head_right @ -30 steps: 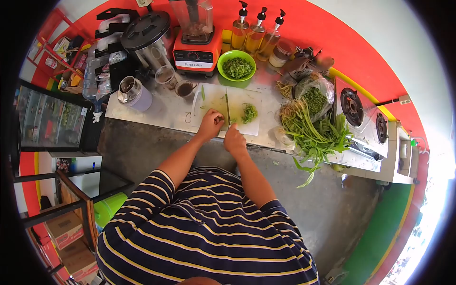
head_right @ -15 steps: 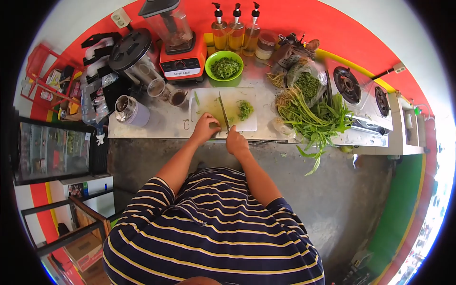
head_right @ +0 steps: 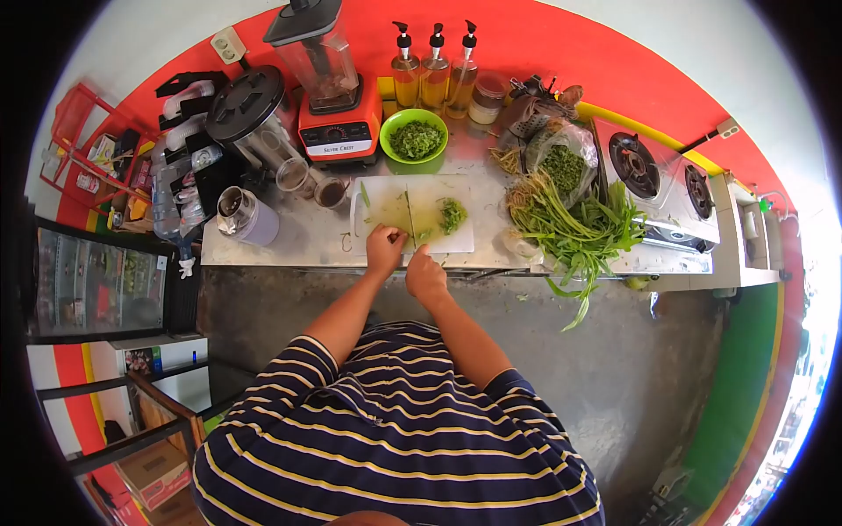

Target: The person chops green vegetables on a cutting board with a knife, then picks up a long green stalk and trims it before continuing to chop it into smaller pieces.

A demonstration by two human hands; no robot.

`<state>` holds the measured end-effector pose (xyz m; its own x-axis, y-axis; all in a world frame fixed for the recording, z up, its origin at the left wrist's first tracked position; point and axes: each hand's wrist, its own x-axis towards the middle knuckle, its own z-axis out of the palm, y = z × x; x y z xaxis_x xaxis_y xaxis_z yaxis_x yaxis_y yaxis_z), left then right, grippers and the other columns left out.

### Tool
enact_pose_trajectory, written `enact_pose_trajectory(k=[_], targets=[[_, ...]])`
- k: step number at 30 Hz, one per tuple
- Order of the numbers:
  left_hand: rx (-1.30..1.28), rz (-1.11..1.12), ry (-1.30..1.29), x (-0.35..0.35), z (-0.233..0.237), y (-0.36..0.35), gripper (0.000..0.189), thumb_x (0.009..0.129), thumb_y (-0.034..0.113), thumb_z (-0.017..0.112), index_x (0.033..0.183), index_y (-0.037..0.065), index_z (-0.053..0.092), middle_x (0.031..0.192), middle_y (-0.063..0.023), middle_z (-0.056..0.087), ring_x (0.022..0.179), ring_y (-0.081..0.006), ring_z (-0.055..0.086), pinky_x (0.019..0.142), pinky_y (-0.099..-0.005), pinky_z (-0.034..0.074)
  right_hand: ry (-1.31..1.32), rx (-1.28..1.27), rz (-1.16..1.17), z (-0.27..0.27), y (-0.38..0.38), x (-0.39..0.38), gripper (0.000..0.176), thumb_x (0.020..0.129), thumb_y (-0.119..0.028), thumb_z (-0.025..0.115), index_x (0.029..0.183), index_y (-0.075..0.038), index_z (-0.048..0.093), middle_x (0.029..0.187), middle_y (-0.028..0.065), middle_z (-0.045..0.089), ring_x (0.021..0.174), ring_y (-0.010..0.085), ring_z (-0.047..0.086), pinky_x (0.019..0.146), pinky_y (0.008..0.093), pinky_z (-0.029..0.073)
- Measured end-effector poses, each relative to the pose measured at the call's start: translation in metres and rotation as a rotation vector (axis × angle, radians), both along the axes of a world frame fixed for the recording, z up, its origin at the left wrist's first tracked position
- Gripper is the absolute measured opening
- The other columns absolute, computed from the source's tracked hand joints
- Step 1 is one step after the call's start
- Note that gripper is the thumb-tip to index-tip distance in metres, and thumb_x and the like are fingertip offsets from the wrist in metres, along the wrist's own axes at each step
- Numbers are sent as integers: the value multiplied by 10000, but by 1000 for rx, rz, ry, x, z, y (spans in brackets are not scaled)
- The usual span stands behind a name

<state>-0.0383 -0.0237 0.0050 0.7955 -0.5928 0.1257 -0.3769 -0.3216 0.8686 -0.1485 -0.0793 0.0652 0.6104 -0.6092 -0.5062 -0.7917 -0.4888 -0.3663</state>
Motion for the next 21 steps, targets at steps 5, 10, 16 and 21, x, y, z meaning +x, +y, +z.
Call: enact_pose_trajectory(k=[5, 10, 16, 21], targets=[[-36, -9, 7, -3, -1, 1, 124, 776, 86, 728, 762, -12, 654, 796, -127, 598, 725, -289, 599, 674, -396, 468, -18, 9, -11, 3, 0, 0, 274, 916, -89, 498, 1138, 47, 414, 1076, 345, 651, 1028, 465, 661, 907, 507, 528], [-35, 15, -60, -3, -8, 0, 121, 781, 87, 716, 761, -11, 649, 789, -127, 591, 752, -303, 590, 695, -410, 461, -36, 3, 1, 1, 2, 3, 270, 917, -88, 492, 1137, 49, 415, 1067, 351, 650, 1030, 466, 660, 905, 510, 527], [5, -66, -64, 3, -10, 4, 129, 794, 116, 710, 793, -5, 665, 779, -135, 587, 767, -319, 586, 706, -422, 456, -39, -15, -12, -3, 4, 7, 303, 914, -94, 511, 1154, 63, 412, 1076, 351, 645, 1023, 463, 662, 904, 504, 528], [-22, -89, -63, 1, -11, 5, 125, 806, 106, 703, 808, -13, 664, 776, -144, 585, 771, -328, 585, 715, -427, 457, -12, -11, 23, 6, -6, 12, 315, 914, -103, 526, 1163, 52, 412, 1091, 335, 650, 1028, 444, 666, 901, 497, 532]])
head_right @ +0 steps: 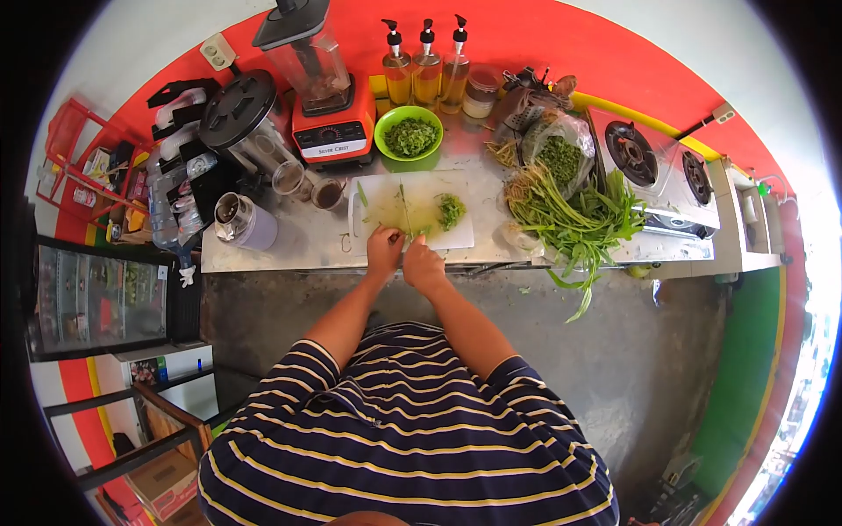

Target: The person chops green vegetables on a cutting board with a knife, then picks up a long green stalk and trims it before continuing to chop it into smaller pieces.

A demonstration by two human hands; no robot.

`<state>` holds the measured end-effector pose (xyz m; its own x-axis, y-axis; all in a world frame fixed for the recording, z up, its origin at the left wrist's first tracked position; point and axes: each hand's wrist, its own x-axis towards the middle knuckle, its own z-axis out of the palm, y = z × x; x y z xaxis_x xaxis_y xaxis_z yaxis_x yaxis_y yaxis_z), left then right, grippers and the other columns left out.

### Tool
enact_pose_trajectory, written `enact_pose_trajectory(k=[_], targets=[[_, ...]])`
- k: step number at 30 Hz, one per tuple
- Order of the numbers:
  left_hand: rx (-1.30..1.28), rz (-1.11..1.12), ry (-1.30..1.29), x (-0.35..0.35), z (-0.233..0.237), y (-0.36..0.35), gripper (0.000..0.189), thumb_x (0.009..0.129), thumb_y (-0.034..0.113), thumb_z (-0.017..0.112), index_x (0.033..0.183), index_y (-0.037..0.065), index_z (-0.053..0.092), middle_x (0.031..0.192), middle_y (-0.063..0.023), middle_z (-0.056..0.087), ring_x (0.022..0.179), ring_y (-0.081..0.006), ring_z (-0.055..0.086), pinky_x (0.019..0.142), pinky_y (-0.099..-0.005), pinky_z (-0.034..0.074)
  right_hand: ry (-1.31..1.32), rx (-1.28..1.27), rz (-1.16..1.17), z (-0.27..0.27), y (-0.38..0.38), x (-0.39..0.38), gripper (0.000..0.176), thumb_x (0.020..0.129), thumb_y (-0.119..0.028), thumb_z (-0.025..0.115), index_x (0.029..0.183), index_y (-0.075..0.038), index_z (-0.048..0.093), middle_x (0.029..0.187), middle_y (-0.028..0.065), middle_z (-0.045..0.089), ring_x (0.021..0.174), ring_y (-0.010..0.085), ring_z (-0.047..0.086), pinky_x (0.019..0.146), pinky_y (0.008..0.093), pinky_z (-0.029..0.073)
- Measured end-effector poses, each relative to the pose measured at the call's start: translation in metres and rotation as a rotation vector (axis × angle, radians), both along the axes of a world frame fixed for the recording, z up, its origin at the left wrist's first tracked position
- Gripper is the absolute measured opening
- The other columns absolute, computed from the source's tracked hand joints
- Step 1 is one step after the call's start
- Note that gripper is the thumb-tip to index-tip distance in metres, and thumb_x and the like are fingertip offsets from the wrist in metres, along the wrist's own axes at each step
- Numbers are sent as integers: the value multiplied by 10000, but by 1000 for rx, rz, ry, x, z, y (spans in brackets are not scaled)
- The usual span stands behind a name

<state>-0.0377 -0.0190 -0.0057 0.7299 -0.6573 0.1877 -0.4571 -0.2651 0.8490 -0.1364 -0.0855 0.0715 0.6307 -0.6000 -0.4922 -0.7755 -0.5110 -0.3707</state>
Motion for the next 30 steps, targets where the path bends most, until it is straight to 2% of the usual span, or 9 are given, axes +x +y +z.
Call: enact_pose_trajectory(k=[10, 15, 21, 25, 27, 30], targets=[[-9, -23, -38, -4, 3, 5, 109, 827, 91, 681, 836, -16, 660, 807, -155, 587, 801, -338, 583, 737, -429, 459, -42, 27, -48, -2, 4, -2, 319, 913, -94, 512, 1171, 54, 396, 1092, 346, 645, 1063, 460, 648, 935, 503, 514], [-35, -19, -102, -5, 0, 6, 106, 837, 68, 660, 892, -23, 664, 855, -167, 605, 867, -363, 584, 789, -444, 463, -28, 74, -71, -5, 17, -13, 329, 909, -91, 510, 1181, 55, 397, 1081, 351, 645, 1057, 464, 648, 932, 513, 512], [-3, -89, -96, -2, 4, 9, 108, 844, 50, 640, 919, -24, 665, 896, -173, 614, 915, -382, 579, 825, -453, 462, -51, 9, -33, -9, 1, -2, 310, 916, -93, 496, 1172, 47, 390, 1066, 354, 647, 1034, 465, 657, 917, 514, 519], [0, -60, -93, -3, 1, 8, 108, 845, 45, 638, 923, -23, 666, 899, -170, 616, 918, -382, 579, 830, -451, 462, 7, 52, -9, -7, 9, -9, 295, 924, -101, 484, 1161, 43, 383, 1059, 354, 648, 1019, 469, 661, 902, 522, 522], [-30, -47, -114, -3, -1, 8, 116, 846, 44, 638, 935, -22, 670, 897, -170, 616, 915, -380, 580, 827, -446, 465, 44, 62, -32, -9, 17, -13, 370, 922, -111, 518, 1217, 52, 366, 1083, 317, 663, 1027, 431, 674, 892, 480, 540], [-19, -55, -100, -2, -4, 9, 122, 849, 50, 639, 941, -24, 672, 893, -173, 616, 911, -379, 581, 823, -445, 466, -12, 59, -59, -22, 14, -14, 361, 923, -113, 510, 1211, 51, 366, 1069, 331, 658, 1028, 450, 666, 892, 493, 536]])
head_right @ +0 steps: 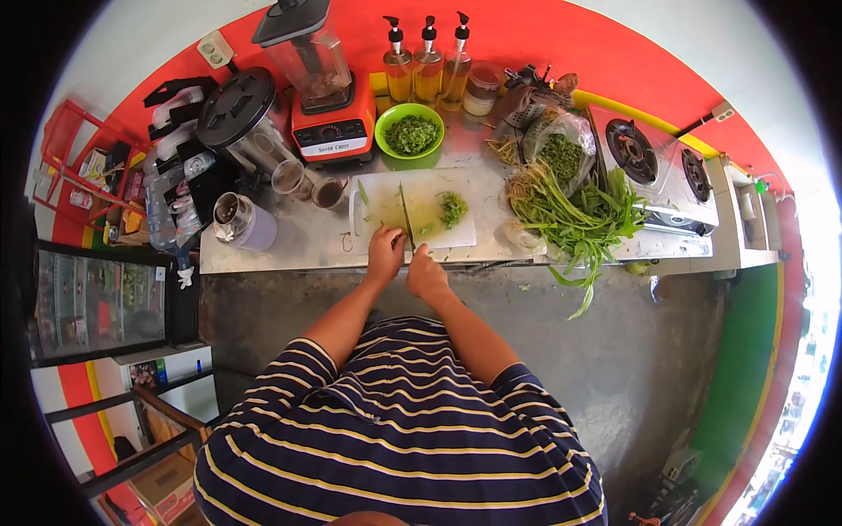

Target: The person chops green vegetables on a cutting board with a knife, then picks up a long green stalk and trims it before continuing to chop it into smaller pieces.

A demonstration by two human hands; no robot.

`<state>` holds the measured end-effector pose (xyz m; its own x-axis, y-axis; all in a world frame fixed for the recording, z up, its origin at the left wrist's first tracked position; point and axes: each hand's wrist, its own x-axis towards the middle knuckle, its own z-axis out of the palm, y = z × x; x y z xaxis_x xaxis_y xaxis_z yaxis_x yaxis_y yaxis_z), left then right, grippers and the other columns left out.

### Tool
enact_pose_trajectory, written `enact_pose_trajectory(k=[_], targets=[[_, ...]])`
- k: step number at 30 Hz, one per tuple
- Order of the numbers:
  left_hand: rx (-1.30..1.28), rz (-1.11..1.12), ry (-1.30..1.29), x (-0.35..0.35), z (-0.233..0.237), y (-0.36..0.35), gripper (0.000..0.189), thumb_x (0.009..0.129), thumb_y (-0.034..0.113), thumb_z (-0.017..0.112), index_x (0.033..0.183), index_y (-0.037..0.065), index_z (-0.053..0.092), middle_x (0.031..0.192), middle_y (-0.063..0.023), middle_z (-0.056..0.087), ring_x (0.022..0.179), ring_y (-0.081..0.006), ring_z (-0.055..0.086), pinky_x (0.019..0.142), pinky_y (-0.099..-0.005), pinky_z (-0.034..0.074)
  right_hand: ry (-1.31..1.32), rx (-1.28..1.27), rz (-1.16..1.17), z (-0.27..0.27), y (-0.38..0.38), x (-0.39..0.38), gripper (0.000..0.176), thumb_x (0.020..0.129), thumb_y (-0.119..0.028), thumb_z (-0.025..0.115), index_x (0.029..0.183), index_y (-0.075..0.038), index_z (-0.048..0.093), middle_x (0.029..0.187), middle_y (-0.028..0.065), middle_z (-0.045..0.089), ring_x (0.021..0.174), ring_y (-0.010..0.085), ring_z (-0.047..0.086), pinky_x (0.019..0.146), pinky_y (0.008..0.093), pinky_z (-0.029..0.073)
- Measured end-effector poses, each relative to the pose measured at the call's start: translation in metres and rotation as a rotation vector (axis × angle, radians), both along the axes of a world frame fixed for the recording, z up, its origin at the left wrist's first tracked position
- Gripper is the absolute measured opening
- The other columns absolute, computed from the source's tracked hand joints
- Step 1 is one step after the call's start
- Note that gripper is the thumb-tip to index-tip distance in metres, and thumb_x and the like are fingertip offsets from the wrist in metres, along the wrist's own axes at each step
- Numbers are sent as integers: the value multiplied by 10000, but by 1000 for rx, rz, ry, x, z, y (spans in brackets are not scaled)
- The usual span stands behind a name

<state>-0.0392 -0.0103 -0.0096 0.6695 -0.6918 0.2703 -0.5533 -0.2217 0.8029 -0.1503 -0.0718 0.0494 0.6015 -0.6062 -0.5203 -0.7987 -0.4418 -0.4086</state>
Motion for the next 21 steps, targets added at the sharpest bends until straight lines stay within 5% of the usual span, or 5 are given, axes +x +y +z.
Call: enact_pose_trajectory(k=[3, 10, 16, 18, 21], targets=[[-15, -36, -34, 5, 0, 3, 165, 838, 46, 652, 983, -25, 687, 851, -158, 613, 765, -312, 613, 708, -390, 493, -19, -35, 45, -8, -8, 3, 373, 929, -128, 504, 1222, 53, 362, 1065, 333, 656, 1023, 460, 663, 888, 502, 536], [4, -130, 255, 32, 11, 32, 305, 831, -22, 634, 1133, -33, 676, 948, -142, 665, 853, -221, 672, 773, -315, 546, -77, -64, -101, 1, -32, -23, 395, 929, -174, 520, 1216, 59, 380, 1004, 384, 636, 987, 513, 642, 878, 541, 514], [131, -10, 119, 62, 23, 57, 383, 797, -35, 657, 1179, -2, 653, 1035, -137, 652, 897, -232, 658, 786, -331, 545, -167, 15, -14, 18, -55, -58, 387, 916, -326, 636, 1105, -5, 530, 975, 291, 669, 918, 409, 677, 771, 515, 518], [145, -5, 146, 69, 31, 54, 393, 770, -35, 646, 1163, -19, 638, 1028, -133, 638, 920, -286, 623, 838, -390, 519, -143, 127, 47, 18, -60, -66, 438, 889, -402, 661, 1198, -102, 583, 1143, 201, 674, 1094, 409, 616, 896, 515, 485], [208, -15, 51, 81, 28, 45, 402, 770, -22, 645, 1172, -10, 636, 1051, -139, 641, 1002, -308, 610, 929, -412, 484, -108, 52, 186, 16, -63, -77, 455, 885, -418, 665, 1237, -136, 610, 1162, 154, 681, 1114, 387, 615, 904, 495, 489]])
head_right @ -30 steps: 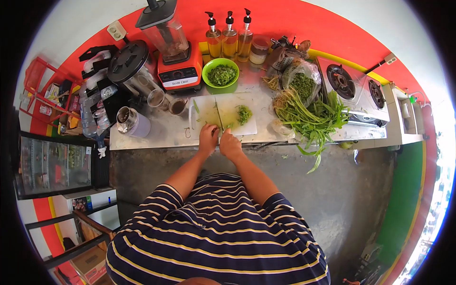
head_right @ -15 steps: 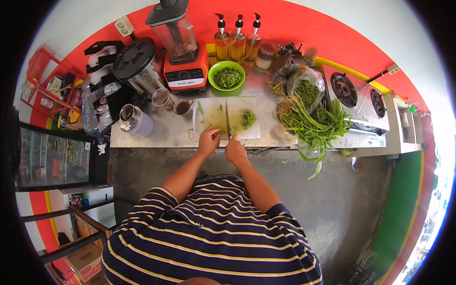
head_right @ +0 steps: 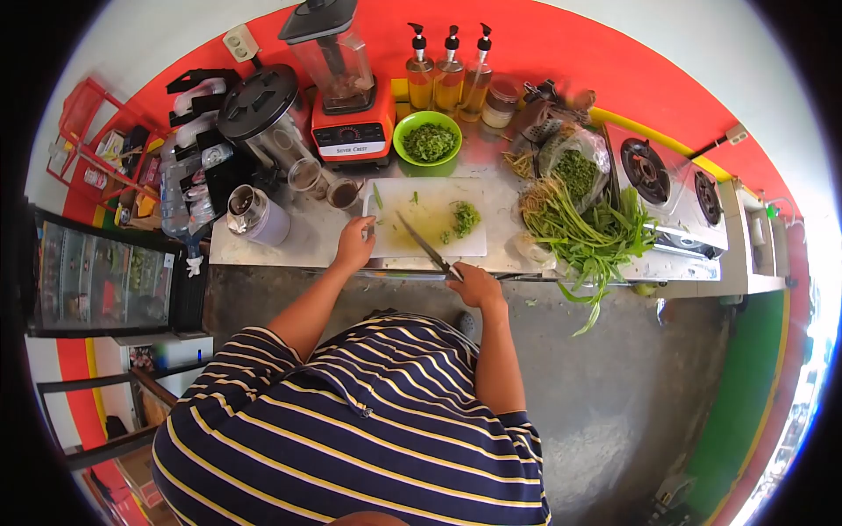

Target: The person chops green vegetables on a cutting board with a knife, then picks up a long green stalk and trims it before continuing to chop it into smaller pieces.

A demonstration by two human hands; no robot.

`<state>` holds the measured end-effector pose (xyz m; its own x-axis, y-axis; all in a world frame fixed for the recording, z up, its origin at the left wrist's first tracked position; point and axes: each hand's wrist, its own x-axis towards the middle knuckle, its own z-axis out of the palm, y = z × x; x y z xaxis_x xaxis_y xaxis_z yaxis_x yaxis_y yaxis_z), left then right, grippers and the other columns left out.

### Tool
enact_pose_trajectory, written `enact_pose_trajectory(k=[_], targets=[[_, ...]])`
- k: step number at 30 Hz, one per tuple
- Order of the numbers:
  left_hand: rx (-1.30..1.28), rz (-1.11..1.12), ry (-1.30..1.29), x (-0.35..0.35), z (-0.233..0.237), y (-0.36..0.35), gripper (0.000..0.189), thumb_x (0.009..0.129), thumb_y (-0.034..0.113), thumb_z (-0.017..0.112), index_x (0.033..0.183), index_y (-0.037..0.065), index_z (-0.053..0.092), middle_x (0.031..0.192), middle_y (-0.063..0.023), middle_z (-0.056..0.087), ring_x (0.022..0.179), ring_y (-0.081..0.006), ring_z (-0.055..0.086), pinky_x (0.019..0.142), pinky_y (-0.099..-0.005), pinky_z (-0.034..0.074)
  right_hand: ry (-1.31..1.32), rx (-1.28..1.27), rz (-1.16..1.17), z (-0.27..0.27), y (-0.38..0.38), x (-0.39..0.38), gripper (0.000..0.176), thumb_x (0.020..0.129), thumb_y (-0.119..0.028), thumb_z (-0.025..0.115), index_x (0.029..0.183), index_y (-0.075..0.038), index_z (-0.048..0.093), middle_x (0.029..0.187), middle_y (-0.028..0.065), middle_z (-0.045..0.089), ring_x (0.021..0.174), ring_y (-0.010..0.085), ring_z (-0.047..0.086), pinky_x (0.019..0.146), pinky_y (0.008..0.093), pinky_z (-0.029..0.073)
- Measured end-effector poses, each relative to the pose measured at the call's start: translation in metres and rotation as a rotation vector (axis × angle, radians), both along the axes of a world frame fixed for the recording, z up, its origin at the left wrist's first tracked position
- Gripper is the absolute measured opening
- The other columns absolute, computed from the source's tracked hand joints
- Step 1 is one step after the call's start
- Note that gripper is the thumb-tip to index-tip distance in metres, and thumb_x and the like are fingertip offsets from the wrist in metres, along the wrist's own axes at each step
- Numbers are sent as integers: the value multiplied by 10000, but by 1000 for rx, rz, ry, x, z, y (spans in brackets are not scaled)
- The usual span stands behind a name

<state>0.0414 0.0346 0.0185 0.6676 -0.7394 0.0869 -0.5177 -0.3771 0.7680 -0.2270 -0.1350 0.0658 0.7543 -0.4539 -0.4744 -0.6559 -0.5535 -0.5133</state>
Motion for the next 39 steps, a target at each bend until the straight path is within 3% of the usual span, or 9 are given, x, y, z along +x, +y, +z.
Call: enact_pose_trajectory(k=[3, 6, 12, 17, 25, 28, 31, 35, 39], targets=[[33, -56, -85, 3, -9, -11, 483, 772, -7, 643, 1252, 15, 600, 1203, -166, 607, 1171, -341, 549, 1029, -434, 428, 65, -47, 0, 5, 4, -9, 462, 884, -419, 668, 1266, -165, 609, 1166, 144, 684, 1121, 378, 617, 912, 498, 491], [246, -15, -214, -7, -12, -34, 706, 769, 83, 669, 1435, 42, 436, 1507, -279, 328, 1378, -439, 349, 1123, -474, 352, 17, -105, -175, -2, 6, -18, 405, 874, -389, 685, 1152, -98, 631, 1114, 185, 679, 1062, 393, 627, 868, 485, 494], [389, -17, -247, -4, -24, -58, 728, 820, 154, 632, 1472, -22, 361, 1565, -287, 249, 1440, -436, 276, 1150, -500, 313, 12, -156, -425, 3, 10, -21, 403, 886, -346, 673, 1161, -55, 623, 1094, 210, 681, 1055, 413, 627, 849, 511, 495], [366, -171, -289, -10, -10, -23, 697, 826, 94, 602, 1456, -77, 359, 1561, -242, 311, 1428, -378, 338, 1151, -505, 315, -194, -85, -377, 6, 9, 0, 371, 895, -303, 660, 1131, -20, 614, 1046, 249, 680, 1009, 438, 633, 842, 516, 499], [-21, -91, -45, -24, 17, 23, 465, 839, 55, 593, 1287, -67, 586, 1378, -265, 542, 1270, -390, 539, 1093, -402, 409, -369, -29, -118, -8, 33, 82, 357, 894, -262, 654, 1074, 38, 586, 873, 284, 673, 899, 442, 658, 811, 494, 507], [-56, -48, 23, -21, 19, 42, 448, 845, 43, 590, 1283, -47, 600, 1368, -254, 557, 1272, -383, 543, 1081, -394, 417, -313, 223, -42, -16, 52, 106, 361, 906, -213, 630, 1038, 104, 520, 874, 306, 670, 758, 388, 708, 694, 445, 564], [-69, 5, 100, -18, 19, 60, 418, 866, 40, 592, 1278, -33, 611, 1357, -237, 576, 1259, -356, 567, 1058, -387, 439, -293, 98, 33, -24, 67, 118, 334, 914, -192, 615, 1011, 110, 509, 856, 288, 673, 635, 347, 709, 625, 433, 570], [-85, 85, 148, -12, 14, 87, 396, 898, 18, 585, 1289, -39, 606, 1332, -215, 608, 1215, -286, 606, 992, -379, 489, -189, 327, -143, -19, 66, 114, 346, 909, -188, 597, 1005, 124, 483, 733, 280, 660, 557, 339, 686, 593, 430, 573], [-129, 272, 188, -7, 13, 125, 416, 903, -31, 572, 1319, -31, 588, 1322, -204, 612, 1194, -261, 615, 971, -351, 492, -208, 228, -234, -24, 53, 88, 341, 916, -193, 581, 980, 128, 486, 684, 260, 656, 532, 333, 680, 566, 422, 567]])
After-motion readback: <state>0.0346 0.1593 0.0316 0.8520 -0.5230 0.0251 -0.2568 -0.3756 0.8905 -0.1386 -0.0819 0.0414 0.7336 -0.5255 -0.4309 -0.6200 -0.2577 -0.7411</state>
